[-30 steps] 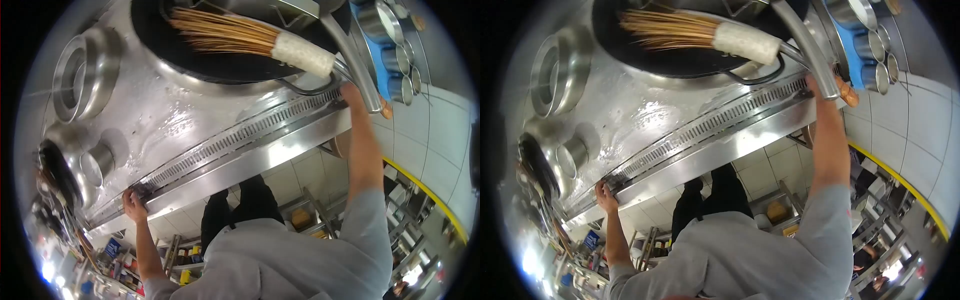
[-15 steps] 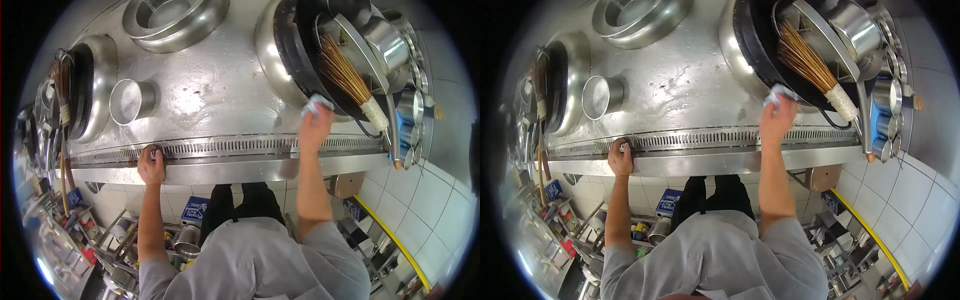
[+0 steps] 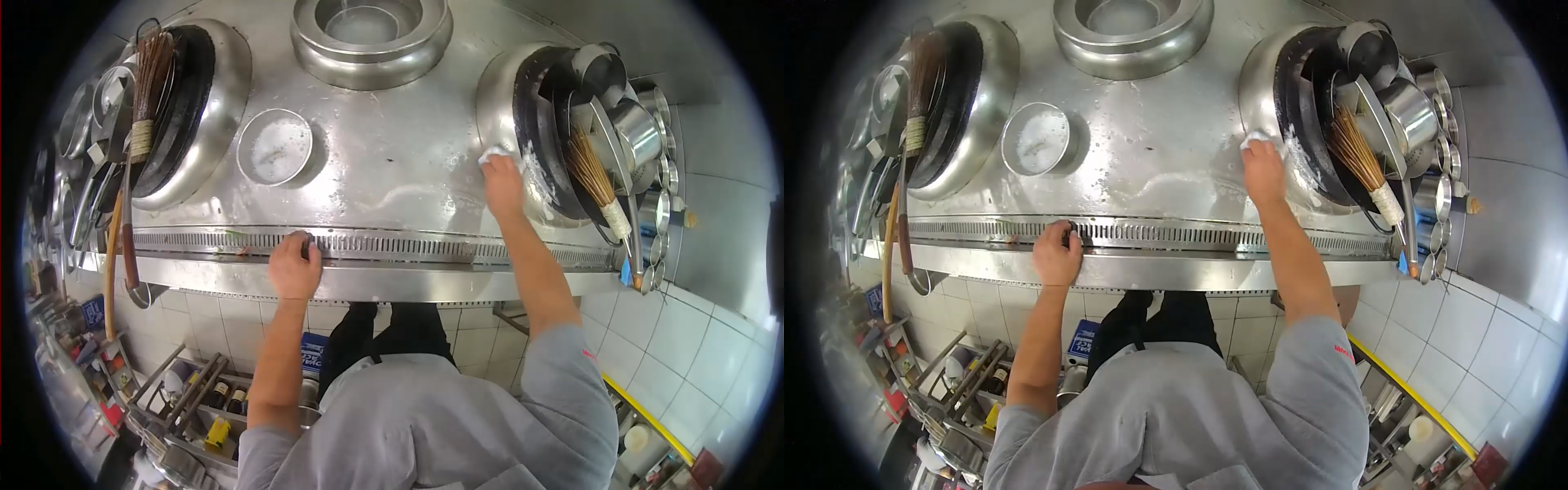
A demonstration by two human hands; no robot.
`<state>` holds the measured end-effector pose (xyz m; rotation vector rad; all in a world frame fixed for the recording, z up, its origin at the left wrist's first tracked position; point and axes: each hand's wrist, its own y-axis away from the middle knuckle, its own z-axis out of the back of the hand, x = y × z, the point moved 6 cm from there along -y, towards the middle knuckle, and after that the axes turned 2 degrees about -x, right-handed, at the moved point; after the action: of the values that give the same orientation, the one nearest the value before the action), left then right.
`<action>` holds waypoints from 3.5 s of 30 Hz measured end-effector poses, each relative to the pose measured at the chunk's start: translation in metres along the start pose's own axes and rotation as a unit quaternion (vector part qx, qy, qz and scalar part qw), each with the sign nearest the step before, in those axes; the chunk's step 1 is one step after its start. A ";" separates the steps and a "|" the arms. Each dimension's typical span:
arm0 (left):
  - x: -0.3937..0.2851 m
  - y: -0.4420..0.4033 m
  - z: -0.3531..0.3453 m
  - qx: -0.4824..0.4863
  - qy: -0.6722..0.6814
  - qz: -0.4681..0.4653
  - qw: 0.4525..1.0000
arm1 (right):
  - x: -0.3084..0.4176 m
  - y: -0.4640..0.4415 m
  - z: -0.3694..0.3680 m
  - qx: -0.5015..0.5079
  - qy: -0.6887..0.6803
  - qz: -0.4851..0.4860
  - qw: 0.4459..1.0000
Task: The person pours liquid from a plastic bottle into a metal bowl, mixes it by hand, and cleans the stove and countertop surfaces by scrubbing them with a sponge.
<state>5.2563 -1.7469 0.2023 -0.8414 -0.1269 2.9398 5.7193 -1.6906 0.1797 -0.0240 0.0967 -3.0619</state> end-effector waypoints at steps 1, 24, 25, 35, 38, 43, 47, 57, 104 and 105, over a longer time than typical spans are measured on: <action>0.002 0.003 0.002 0.003 -0.004 0.001 1.000 | 0.006 0.009 -0.012 -0.027 -0.047 -0.041 0.998; 0.000 -0.039 -0.024 0.100 -0.070 0.021 0.992 | -0.268 -0.514 -0.111 -0.206 -0.049 -0.265 0.941; -0.002 -0.040 -0.026 0.103 -0.080 0.022 0.991 | -0.252 -0.523 -0.115 -0.152 -0.056 -0.197 0.967; -0.007 -0.034 -0.019 0.095 -0.080 0.021 0.992 | -0.100 -0.369 -0.076 -0.118 -0.238 -0.201 0.943; -0.006 -0.027 -0.013 0.073 -0.058 0.024 0.995 | -0.024 -0.252 -0.054 -0.164 -0.326 -0.079 0.928; -0.002 -0.020 0.001 0.042 -0.024 0.038 0.998 | 0.170 -0.077 -0.034 -0.017 -0.263 0.003 0.965; 0.011 -0.007 0.008 0.027 0.099 0.031 0.994 | 0.181 -0.106 -0.056 -0.050 -0.208 0.027 0.976; 0.111 0.039 0.132 -0.078 0.197 0.069 0.975 | 0.303 -0.173 0.096 -0.155 -0.378 -0.011 0.913; 0.233 -0.093 0.148 0.034 -0.103 0.100 0.989 | 0.153 -0.674 0.143 -0.628 -0.136 -0.125 0.756; 0.234 -0.092 0.150 0.034 -0.107 0.098 0.989 | 0.212 -0.695 0.138 -0.625 -0.152 -0.044 0.764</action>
<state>4.9840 -1.6403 0.2162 -0.5548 0.0473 3.1905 5.4564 -1.0240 0.3648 -0.5825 2.0353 -2.3598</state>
